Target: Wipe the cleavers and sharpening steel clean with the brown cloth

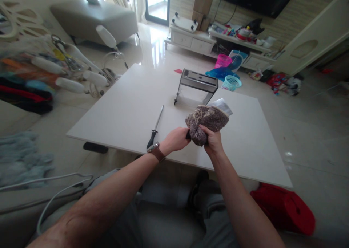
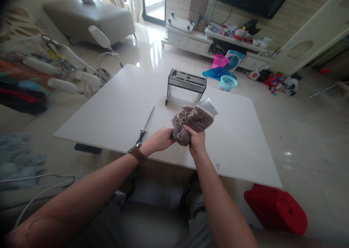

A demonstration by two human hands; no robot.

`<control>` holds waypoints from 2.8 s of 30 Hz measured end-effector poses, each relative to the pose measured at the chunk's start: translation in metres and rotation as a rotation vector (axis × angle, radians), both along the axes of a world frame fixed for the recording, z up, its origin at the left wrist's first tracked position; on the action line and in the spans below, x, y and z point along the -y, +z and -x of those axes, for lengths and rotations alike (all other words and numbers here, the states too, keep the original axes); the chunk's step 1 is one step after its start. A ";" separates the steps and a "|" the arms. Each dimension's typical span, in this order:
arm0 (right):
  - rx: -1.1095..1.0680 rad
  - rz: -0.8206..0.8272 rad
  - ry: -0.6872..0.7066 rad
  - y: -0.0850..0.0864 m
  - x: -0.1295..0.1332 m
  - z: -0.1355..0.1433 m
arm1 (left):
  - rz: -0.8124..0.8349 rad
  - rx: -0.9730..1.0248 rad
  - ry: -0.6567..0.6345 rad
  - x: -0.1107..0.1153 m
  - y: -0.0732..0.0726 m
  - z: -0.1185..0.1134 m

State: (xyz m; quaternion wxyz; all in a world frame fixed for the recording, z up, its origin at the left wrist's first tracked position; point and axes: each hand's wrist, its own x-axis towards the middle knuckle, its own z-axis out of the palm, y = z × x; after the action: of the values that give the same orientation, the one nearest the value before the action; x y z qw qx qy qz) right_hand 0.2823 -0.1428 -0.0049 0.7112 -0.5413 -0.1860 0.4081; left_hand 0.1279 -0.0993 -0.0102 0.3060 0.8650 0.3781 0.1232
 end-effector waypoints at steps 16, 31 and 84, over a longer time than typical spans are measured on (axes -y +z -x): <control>-0.028 0.019 -0.014 0.003 0.000 0.002 | -0.024 0.003 -0.004 0.001 0.000 0.000; -0.048 0.024 -0.013 0.002 0.000 0.001 | -0.042 -0.019 0.000 0.002 0.000 0.000; -0.114 -0.058 0.126 -0.002 0.001 0.011 | -0.060 -0.081 0.016 0.012 0.003 -0.003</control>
State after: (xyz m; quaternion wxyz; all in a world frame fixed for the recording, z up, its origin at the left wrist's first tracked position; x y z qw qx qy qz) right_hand 0.2709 -0.1443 -0.0070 0.7091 -0.4835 -0.1907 0.4764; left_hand 0.1308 -0.1115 -0.0068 0.2635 0.8750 0.3932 0.1018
